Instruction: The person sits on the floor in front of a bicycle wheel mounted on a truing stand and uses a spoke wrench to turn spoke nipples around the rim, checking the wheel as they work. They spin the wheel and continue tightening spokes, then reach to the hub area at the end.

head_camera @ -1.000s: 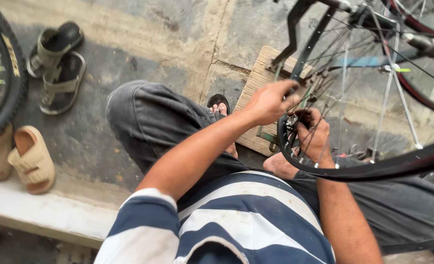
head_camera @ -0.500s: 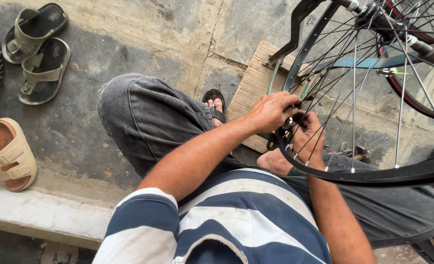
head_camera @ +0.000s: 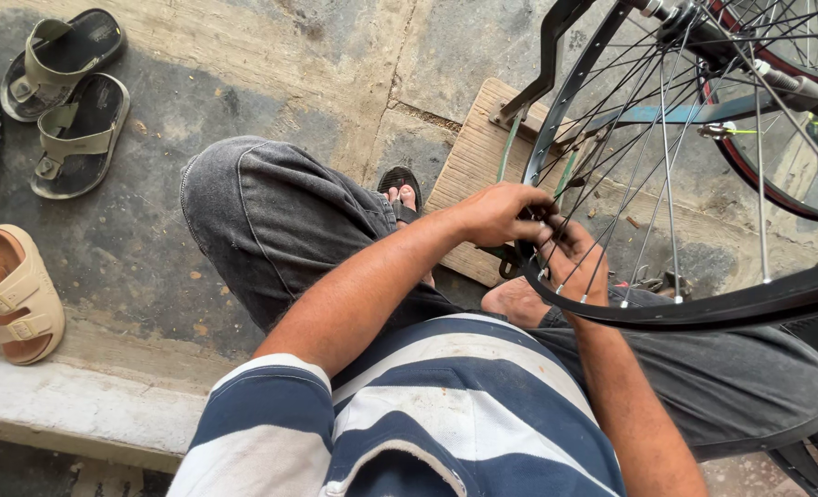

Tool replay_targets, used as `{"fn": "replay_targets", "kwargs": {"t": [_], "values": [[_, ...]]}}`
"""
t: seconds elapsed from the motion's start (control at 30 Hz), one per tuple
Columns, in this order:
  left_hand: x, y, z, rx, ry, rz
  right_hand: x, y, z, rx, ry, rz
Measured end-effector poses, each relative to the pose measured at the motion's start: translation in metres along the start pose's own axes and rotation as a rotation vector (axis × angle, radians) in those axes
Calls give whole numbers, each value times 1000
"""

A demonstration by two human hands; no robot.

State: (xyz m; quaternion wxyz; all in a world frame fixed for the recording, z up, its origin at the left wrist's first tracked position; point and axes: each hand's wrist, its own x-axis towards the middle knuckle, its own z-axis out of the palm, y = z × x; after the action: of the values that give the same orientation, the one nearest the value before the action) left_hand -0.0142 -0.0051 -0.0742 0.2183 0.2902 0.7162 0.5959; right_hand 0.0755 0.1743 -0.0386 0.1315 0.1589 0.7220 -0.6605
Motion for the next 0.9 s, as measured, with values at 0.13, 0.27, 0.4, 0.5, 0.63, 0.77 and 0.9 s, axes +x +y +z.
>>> {"fn": "replay_targets", "kwargs": {"t": [0.13,0.27,0.4,0.5,0.63,0.77,0.9], "values": [[-1,1,-2,7,-112,26,-22,-12,-8,-303,2,-96],[-1,15,12,276,15,-91,-45,-22,-5,-744,44,-277],[-1,35,30,379,157,-278,-51,-29,9,-864,34,-462],[-4,45,26,376,123,-278,-54,-41,11,-1026,14,-609],[-13,49,-6,16,-171,-54,-78,-71,0,-786,-49,-542],[-18,55,-19,-966,-553,-99,-99,-99,-11,-631,-21,-493],[-22,63,-9,-885,-457,-123,-98,-105,-11,-607,-21,-531]]}}
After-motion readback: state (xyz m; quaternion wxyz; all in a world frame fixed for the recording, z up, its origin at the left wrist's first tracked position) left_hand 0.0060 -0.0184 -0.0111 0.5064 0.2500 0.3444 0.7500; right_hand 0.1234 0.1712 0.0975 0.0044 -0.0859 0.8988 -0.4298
